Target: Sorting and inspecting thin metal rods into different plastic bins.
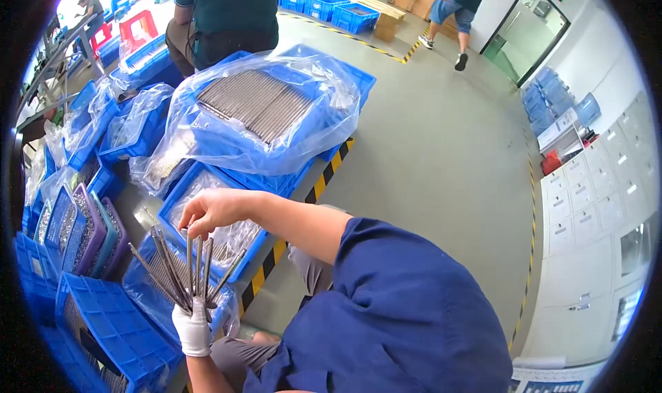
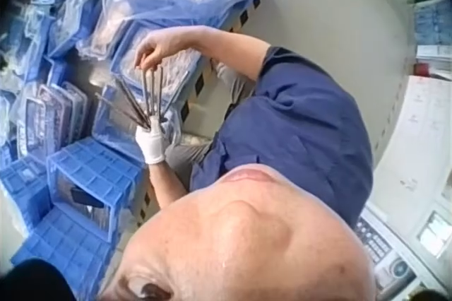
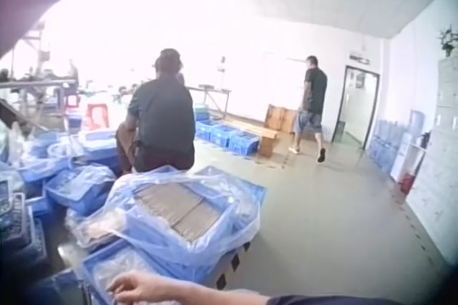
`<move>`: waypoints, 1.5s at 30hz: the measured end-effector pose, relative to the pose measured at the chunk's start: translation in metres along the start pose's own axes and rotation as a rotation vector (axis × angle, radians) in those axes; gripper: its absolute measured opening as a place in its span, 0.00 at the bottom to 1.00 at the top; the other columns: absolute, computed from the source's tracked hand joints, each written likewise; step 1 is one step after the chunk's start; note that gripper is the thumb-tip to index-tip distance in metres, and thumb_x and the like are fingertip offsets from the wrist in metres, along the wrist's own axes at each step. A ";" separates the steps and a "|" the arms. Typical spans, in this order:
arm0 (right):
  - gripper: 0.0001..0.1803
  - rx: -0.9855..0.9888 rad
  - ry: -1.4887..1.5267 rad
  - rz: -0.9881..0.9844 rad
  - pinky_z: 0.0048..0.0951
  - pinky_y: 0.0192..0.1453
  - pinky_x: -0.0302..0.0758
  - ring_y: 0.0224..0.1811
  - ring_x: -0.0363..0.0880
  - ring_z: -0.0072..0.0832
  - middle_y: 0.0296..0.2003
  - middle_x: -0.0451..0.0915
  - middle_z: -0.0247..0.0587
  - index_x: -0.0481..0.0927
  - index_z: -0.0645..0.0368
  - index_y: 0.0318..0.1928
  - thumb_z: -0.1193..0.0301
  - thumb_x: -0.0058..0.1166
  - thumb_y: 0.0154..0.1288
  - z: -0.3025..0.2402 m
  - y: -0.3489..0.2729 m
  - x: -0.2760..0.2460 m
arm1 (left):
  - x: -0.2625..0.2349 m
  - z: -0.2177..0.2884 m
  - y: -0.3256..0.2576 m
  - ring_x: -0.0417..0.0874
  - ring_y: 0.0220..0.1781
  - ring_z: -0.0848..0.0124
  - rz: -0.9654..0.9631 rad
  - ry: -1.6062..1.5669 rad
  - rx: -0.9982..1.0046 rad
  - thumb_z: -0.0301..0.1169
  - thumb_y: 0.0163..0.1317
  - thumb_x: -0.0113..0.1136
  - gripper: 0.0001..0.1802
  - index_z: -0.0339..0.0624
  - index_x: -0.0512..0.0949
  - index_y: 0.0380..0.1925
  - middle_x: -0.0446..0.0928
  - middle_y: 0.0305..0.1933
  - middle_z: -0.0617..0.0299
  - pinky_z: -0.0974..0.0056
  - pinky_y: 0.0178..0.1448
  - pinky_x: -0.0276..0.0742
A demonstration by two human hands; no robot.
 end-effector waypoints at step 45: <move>0.16 0.161 0.353 0.660 0.20 0.38 0.66 0.30 0.65 0.18 0.29 0.72 0.33 0.74 0.62 0.38 0.63 0.39 0.66 0.092 0.034 0.030 | 0.052 -0.039 0.024 0.72 0.20 0.78 -0.044 -0.690 -0.352 0.34 0.57 0.51 0.09 0.40 0.71 0.33 0.74 0.25 0.62 0.73 0.23 0.68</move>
Point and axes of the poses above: each hand's wrist, its own y-axis towards the middle knuckle, its own x-axis out of the palm, z = x × y, the point moved 9 cm from there along y, towards the middle knuckle
